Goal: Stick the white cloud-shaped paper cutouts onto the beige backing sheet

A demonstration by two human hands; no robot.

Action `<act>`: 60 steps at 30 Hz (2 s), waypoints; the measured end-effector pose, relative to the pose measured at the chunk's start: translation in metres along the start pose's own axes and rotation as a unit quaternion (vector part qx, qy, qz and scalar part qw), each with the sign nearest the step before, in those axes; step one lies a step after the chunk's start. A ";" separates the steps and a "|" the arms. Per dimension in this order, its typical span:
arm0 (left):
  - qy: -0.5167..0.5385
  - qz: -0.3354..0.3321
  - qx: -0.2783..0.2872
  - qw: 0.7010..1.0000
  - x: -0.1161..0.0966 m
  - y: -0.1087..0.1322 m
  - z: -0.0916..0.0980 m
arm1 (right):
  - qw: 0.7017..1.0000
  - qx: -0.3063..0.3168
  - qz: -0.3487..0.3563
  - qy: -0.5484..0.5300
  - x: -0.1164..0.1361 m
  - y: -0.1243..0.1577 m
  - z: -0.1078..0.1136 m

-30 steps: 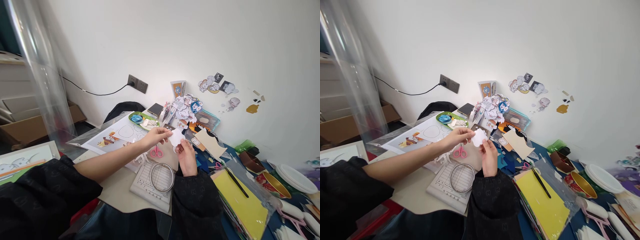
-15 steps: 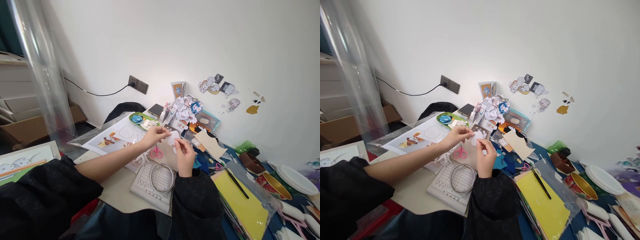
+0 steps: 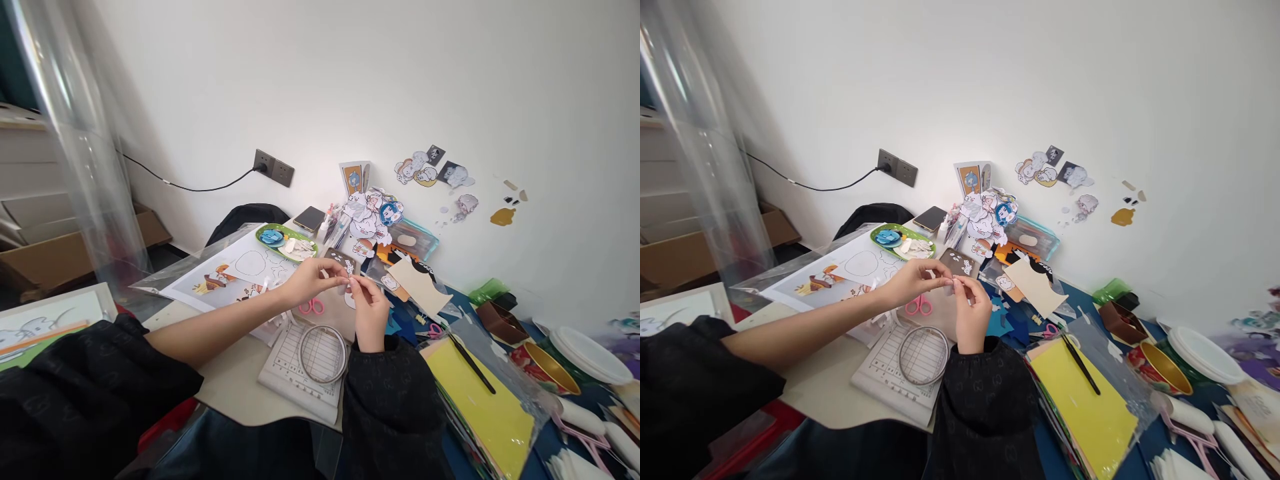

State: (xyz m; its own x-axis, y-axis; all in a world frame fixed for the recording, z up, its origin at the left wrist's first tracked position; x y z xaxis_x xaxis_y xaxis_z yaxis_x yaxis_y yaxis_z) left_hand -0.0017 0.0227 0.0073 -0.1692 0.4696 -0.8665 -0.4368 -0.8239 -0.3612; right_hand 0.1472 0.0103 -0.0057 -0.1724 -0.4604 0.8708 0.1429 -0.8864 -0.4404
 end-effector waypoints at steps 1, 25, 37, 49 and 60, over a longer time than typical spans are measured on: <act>-0.004 -0.003 0.002 1.000 0.000 0.000 0.000 | 1.000 -0.001 -0.006 -0.004 0.000 -0.001 0.000; -0.014 0.001 0.039 0.999 -0.002 0.001 0.000 | 1.000 0.010 -0.024 -0.010 -0.006 -0.005 0.006; -0.010 0.006 0.039 0.999 -0.001 0.000 -0.001 | 1.000 0.018 -0.001 0.005 -0.003 -0.004 0.005; -0.026 0.000 0.033 0.999 0.001 0.001 -0.002 | 0.996 0.003 0.048 0.074 -0.001 -0.001 0.004; 0.008 0.007 0.006 1.000 0.004 0.000 -0.005 | 0.994 -0.099 0.012 0.040 -0.010 -0.004 0.006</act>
State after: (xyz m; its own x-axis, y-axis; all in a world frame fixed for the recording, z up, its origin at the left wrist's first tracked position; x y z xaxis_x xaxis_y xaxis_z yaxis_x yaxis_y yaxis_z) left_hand 0.0021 0.0230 0.0022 -0.1613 0.4538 -0.8764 -0.4455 -0.8259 -0.3456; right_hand 0.1544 0.0189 -0.0116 -0.2500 -0.4764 0.8430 -0.0450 -0.8639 -0.5016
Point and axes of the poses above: each hand's wrist, its own y-axis away from the middle knuckle, its own z-axis out of the back of the hand, x = y × z, the point moved 1 cm from there along -y, towards the middle knuckle, and after that the axes turned 12 degrees about x, right-handed, at the moved point
